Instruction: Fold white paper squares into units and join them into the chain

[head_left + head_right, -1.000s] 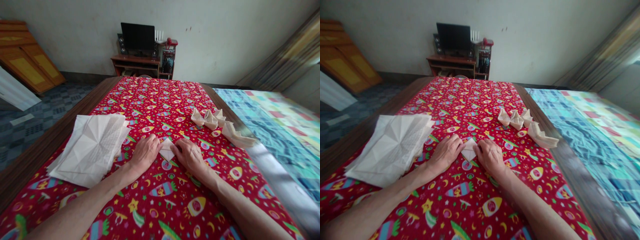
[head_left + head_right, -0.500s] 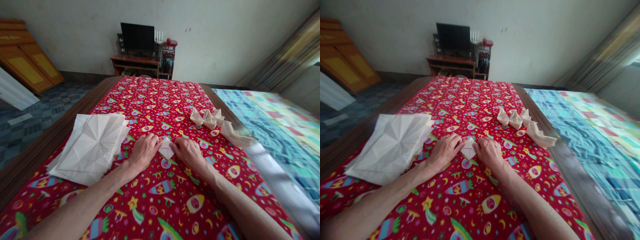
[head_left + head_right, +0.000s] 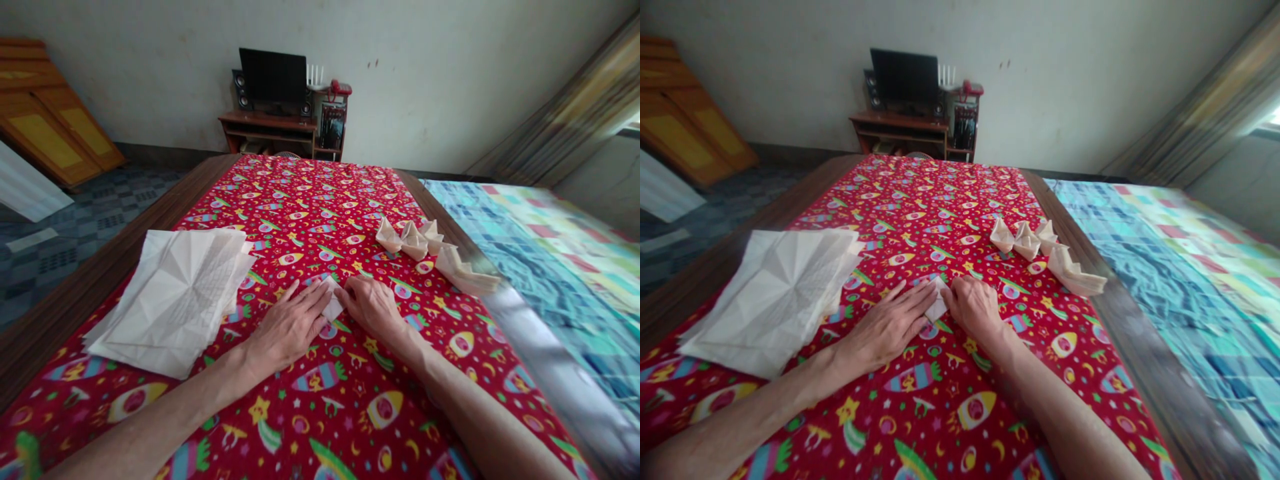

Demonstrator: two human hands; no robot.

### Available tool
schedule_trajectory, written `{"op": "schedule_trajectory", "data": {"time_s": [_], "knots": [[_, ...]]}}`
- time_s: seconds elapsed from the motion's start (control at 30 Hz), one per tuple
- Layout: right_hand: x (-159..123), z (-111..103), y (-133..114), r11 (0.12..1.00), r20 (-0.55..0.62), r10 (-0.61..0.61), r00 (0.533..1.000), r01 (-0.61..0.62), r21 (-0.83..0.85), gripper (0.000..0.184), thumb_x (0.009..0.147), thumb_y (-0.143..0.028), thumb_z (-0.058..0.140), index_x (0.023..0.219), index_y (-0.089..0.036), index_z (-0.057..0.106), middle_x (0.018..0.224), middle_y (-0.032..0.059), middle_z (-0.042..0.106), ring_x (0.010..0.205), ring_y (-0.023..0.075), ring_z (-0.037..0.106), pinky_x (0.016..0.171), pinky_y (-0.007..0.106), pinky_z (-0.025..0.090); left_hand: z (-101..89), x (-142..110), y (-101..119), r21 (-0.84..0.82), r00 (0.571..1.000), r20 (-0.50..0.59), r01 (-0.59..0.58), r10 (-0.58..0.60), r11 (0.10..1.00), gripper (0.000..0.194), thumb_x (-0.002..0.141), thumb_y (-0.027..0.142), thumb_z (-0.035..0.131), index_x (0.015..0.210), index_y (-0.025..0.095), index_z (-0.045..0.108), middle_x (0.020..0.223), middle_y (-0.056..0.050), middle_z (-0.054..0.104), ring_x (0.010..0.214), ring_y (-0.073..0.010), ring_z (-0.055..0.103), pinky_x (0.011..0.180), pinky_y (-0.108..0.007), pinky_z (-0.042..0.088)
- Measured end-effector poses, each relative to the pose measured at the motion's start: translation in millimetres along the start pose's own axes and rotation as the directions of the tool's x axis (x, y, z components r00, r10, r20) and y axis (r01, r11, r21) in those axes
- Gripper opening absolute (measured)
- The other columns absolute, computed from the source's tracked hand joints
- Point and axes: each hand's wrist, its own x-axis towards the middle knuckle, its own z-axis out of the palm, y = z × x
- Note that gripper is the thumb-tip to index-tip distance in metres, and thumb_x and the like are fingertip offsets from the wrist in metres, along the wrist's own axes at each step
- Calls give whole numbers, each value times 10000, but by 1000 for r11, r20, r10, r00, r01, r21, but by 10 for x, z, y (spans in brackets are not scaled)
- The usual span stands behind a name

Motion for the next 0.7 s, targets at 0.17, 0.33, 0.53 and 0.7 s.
{"op": "schedule_trajectory", "data": {"time_s": [0.17, 0.33, 0.53, 0.7], "knots": [[-52, 58, 20, 998, -125, -60, 990, 57, -22, 222, 917, -310, 486, 780, -173, 593, 737, 44, 629, 668, 155, 566, 590, 253, 372, 30, -12, -21, -4, 1000, 20, 23, -23, 1000, 438, 988, 309, 296, 1402, 192, 374, 1475, -39, 375, 1385, -181, 287, 1150, -420, 193], [-195, 43, -46, 925, -166, -380, 910, 376, -57, 223, 913, -181, 452, 1062, -159, 616, 1063, 109, 669, 963, 229, 594, 780, 346, 482, 27, -8, -24, -13, 997, 66, 41, -40, 999, 444, 985, 336, 306, 1401, 194, 370, 1492, -42, 343, 1401, -190, 250, 1152, -424, 185], [-338, 90, -11, 850, -142, -505, 852, 519, 94, 498, 856, -56, 363, 1347, -69, 448, 1362, 180, 493, 1299, 234, 424, 1038, 422, 427, 13, -17, -24, -17, 999, 41, 36, -35, 999, 464, 975, 310, 347, 1424, 199, 320, 1506, -43, 311, 1401, -192, 250, 1140, -426, 208], [-416, 59, 144, 867, -55, -481, 875, 484, 120, 534, 831, -40, 379, 1362, -57, 431, 1367, 184, 484, 1308, 232, 411, 1064, 422, 401, -47, -59, -41, 17, 998, 40, 54, -55, 998, 425, 974, 298, 341, 1382, 193, 400, 1490, -22, 342, 1387, -193, 283, 1134, -424, 223]]}}
